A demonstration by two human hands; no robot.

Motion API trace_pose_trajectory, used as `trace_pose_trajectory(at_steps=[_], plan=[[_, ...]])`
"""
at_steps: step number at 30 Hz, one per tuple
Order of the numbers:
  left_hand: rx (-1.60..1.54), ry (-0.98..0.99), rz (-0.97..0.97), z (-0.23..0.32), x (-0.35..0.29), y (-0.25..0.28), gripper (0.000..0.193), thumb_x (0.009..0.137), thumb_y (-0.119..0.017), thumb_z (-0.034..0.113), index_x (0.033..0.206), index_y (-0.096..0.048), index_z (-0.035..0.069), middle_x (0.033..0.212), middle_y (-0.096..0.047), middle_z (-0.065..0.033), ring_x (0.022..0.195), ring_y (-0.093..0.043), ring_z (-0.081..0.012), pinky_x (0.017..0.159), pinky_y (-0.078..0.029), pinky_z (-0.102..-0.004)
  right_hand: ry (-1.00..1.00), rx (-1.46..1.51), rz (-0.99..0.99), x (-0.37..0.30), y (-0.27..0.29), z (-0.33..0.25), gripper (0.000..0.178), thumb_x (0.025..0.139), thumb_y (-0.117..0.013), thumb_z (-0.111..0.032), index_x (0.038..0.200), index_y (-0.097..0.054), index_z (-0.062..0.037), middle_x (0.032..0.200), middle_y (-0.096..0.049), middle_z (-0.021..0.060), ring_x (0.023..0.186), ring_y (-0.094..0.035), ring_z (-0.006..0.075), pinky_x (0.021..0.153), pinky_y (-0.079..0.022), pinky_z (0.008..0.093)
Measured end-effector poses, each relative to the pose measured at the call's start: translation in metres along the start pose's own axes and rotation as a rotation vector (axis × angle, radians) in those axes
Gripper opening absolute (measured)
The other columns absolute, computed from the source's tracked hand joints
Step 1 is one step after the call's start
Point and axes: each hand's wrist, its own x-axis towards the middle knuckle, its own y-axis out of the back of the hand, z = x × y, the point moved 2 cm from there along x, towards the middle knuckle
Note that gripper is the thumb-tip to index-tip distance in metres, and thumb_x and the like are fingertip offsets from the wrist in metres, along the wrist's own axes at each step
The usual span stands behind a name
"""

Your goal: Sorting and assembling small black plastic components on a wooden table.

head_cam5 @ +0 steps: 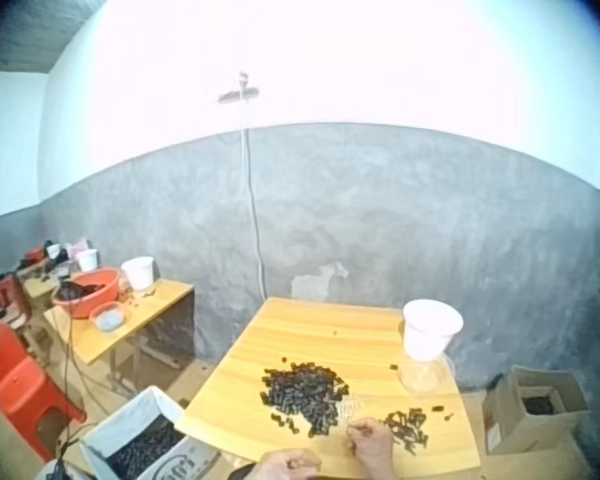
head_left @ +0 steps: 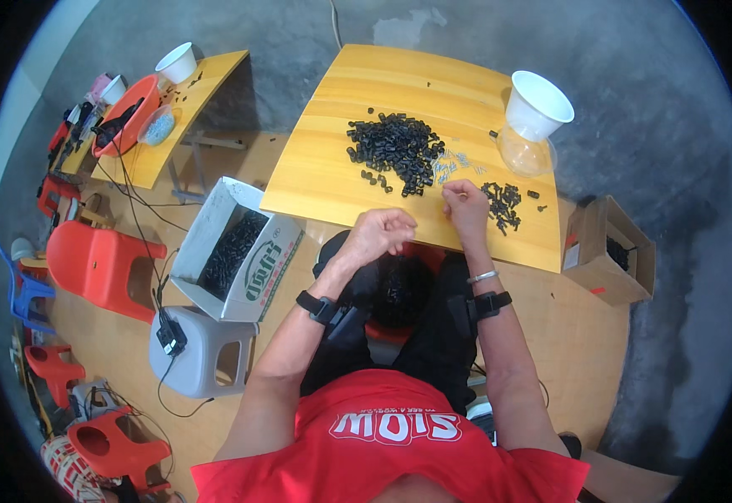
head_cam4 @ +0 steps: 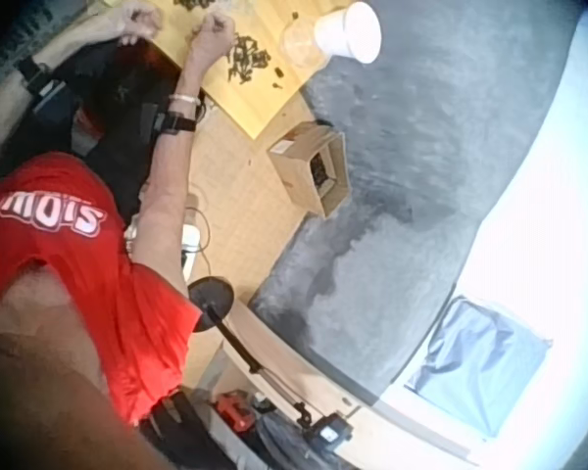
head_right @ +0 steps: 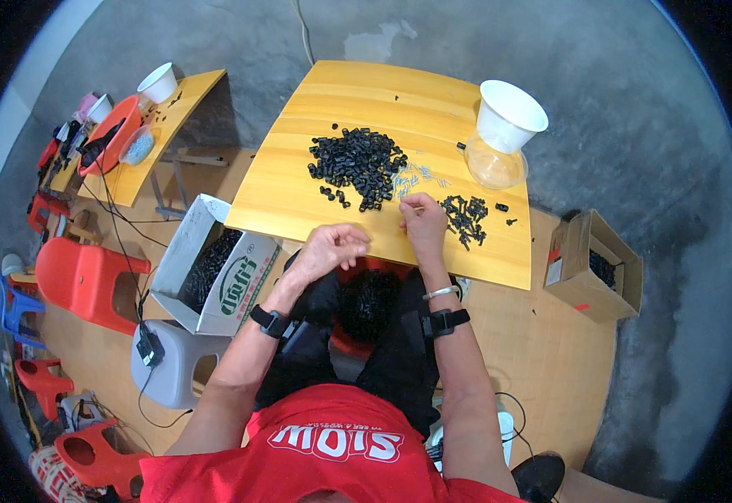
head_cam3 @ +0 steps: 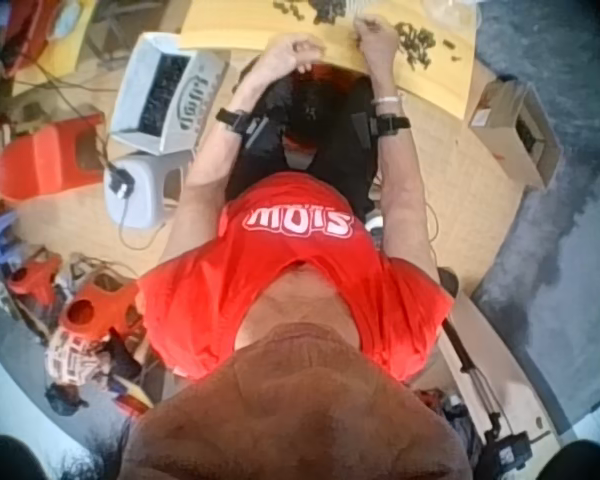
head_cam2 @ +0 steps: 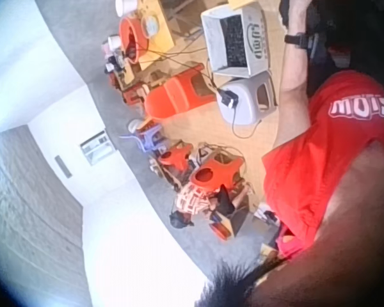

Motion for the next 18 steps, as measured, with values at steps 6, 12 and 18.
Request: trace_pose_trajectory(at_steps=[6,12,18], plan=[[0.564,-0.345,0.483,0.002,0.029,0.025,0.013,0.078,-0.063,0.009,0.090,-0.067,0.007,0.071,-0.061,-0.0059,0.063,-0.058,-0.0153,0.057,-0.046,-0.0291,0.451,-0.517,0.168,0.009,-0.001,-0.005,0.007,0.076,-0.063,-0.009,0.083,-0.063,-0.0076,0.076,-0.057,0.0094,0.063,-0.059,0.0232,0.058,-0.047,0.0339],[0.791,-0.327,0.425,0.020,0.052,0.012,0.018,0.077,-0.062,0.014,0.094,-0.067,0.014,0.074,-0.055,-0.0100,0.074,-0.057,-0.0272,0.066,-0.046,-0.0382,0.404,-0.726,0.092,0.005,-0.009,-0.010,0.009,0.078,-0.061,-0.013,0.086,-0.063,-0.0135,0.082,-0.057,0.0095,0.072,-0.059,0.0282,0.062,-0.048,0.0377],[0.973,-0.253,0.396,0.027,0.063,0.006,0.018,0.078,-0.062,0.018,0.095,-0.067,0.014,0.081,-0.056,-0.0115,0.079,-0.057,-0.0301,0.067,-0.046,-0.0409,0.430,-0.776,0.079,0.002,-0.009,-0.012,0.012,0.078,-0.062,-0.017,0.090,-0.062,-0.0159,0.082,-0.054,0.0078,0.072,-0.059,0.0284,0.061,-0.048,0.0387]])
